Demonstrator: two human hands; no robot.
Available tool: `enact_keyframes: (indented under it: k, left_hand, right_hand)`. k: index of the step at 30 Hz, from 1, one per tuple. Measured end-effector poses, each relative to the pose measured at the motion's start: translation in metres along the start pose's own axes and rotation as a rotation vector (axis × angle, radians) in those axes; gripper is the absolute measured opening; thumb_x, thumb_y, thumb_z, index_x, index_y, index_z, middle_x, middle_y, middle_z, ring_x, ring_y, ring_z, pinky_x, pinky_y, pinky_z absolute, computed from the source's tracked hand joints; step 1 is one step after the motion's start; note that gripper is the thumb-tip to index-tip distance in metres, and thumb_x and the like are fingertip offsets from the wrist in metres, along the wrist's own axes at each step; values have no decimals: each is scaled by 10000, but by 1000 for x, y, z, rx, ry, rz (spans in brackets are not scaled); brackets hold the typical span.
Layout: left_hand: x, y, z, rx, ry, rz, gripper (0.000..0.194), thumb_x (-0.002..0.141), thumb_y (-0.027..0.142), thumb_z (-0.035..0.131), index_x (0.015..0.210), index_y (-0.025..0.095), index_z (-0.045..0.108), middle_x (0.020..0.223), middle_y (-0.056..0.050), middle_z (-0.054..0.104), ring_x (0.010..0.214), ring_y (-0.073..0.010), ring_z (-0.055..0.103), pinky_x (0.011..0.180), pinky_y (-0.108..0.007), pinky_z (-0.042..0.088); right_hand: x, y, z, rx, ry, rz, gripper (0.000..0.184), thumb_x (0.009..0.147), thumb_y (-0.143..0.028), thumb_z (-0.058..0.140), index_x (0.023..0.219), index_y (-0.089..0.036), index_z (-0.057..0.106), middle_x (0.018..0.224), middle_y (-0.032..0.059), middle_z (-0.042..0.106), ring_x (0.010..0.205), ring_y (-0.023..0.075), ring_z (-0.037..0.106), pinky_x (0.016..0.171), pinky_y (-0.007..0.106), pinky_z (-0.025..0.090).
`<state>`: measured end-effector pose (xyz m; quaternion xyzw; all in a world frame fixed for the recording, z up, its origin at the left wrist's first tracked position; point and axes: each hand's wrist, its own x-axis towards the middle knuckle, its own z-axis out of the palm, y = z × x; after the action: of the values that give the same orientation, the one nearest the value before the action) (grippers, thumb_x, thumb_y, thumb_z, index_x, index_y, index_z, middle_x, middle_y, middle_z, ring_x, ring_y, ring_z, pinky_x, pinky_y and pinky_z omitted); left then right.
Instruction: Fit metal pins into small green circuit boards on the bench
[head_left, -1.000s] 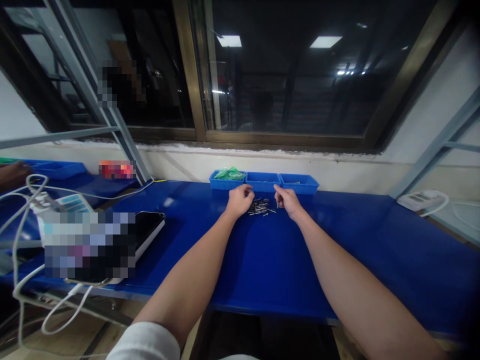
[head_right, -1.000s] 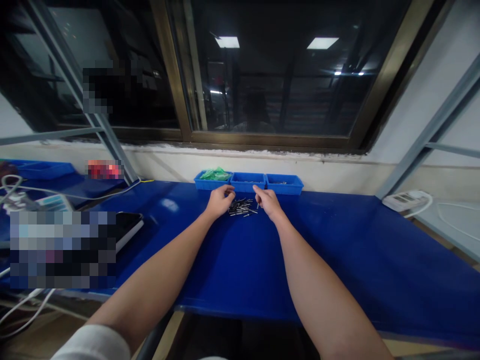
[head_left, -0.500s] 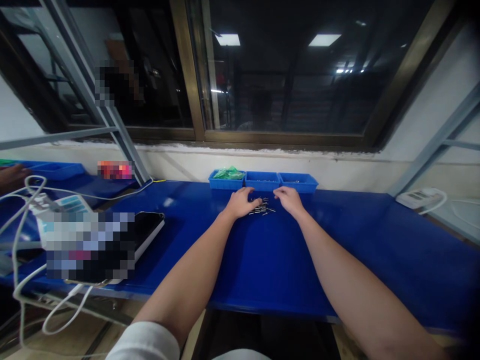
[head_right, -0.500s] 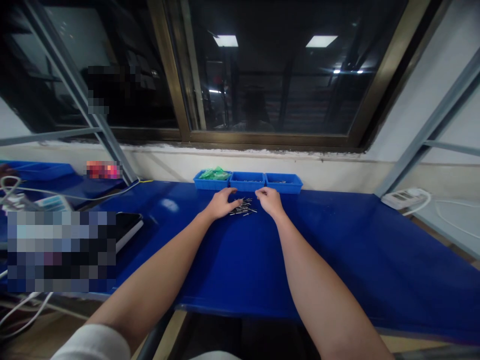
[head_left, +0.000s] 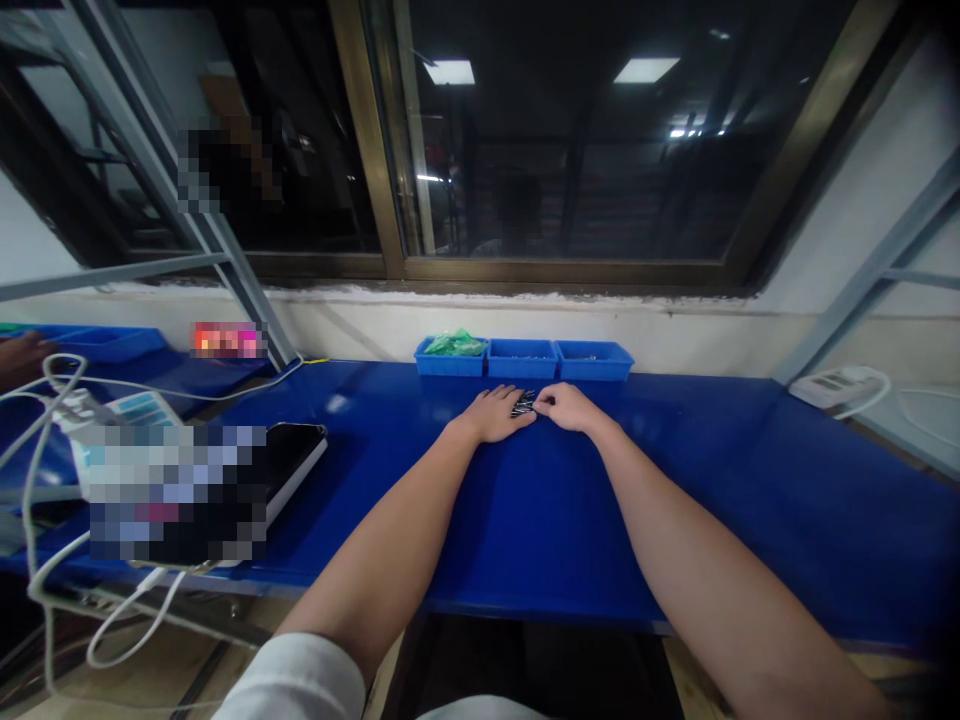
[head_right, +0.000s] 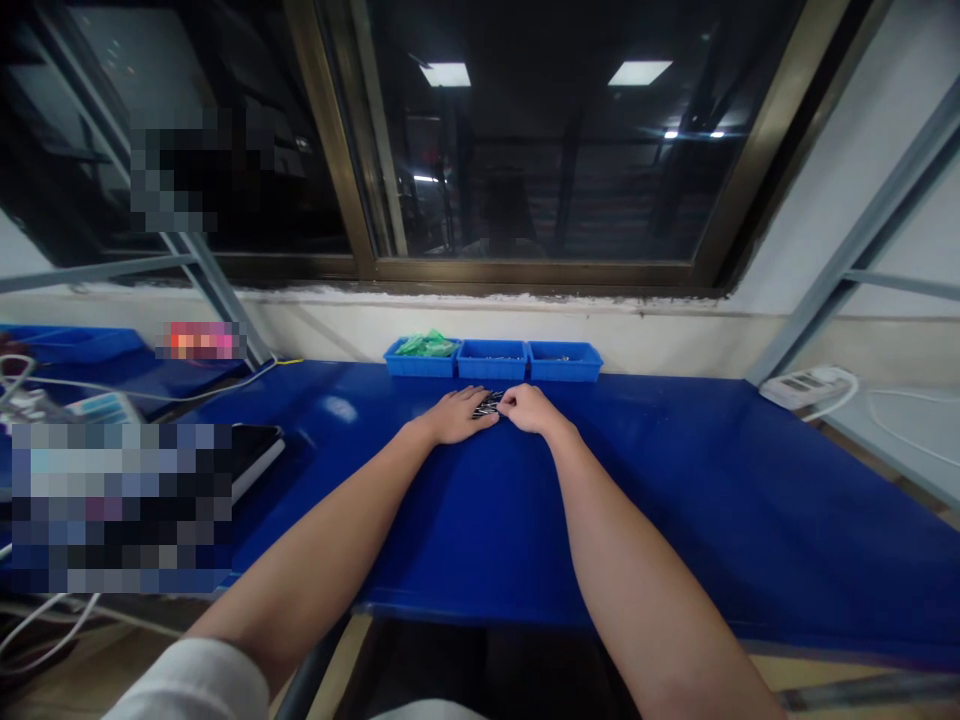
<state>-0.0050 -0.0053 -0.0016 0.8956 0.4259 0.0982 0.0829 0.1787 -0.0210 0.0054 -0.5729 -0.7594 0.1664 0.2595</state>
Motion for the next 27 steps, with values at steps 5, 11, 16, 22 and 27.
enact_keyframes:
  k: [5,11,16,22,27]
  left_hand:
    - [4,0,3,-20,60,91,569,860,554,351,1297,193,392,1353,-117,431,1270,-274,357,1013,-450,287]
    - [3,0,-5,-83,295,177,436,842,439,485,1174,156,495,1149,-108,578,1034,-220,553,879,-330,416]
    - [1,5,-15,-73,384,253,198,886,266,435,898,174,610,894,-51,652,845,-160,600,774,-261,433]
    - [-1,5,-16,-18,424,216,240,895,245,413,843,172,635,850,-45,665,793,-153,605,736,-252,427]
    - [-1,5,-16,-57,435,197,234,896,248,413,890,176,635,889,-41,668,816,-148,606,751,-244,430]
  right_hand:
    - [1,6,2,123,141,-16,194,788,-293,486,754,-168,631,712,39,652,649,146,559,610,253,386]
    - [1,1,1,272,182,-58,278,780,-381,491,633,-165,586,555,0,568,517,118,485,528,244,347]
    - [-1,-10,3,335,166,-62,326,778,-406,486,573,-165,566,490,-7,532,459,104,438,495,248,326]
    - [1,-8,8,562,167,-31,229,674,-358,613,770,-149,606,626,33,621,550,136,533,526,255,395]
    - [2,-6,8,528,175,-20,234,712,-374,572,751,-147,612,615,38,622,516,121,515,531,264,399]
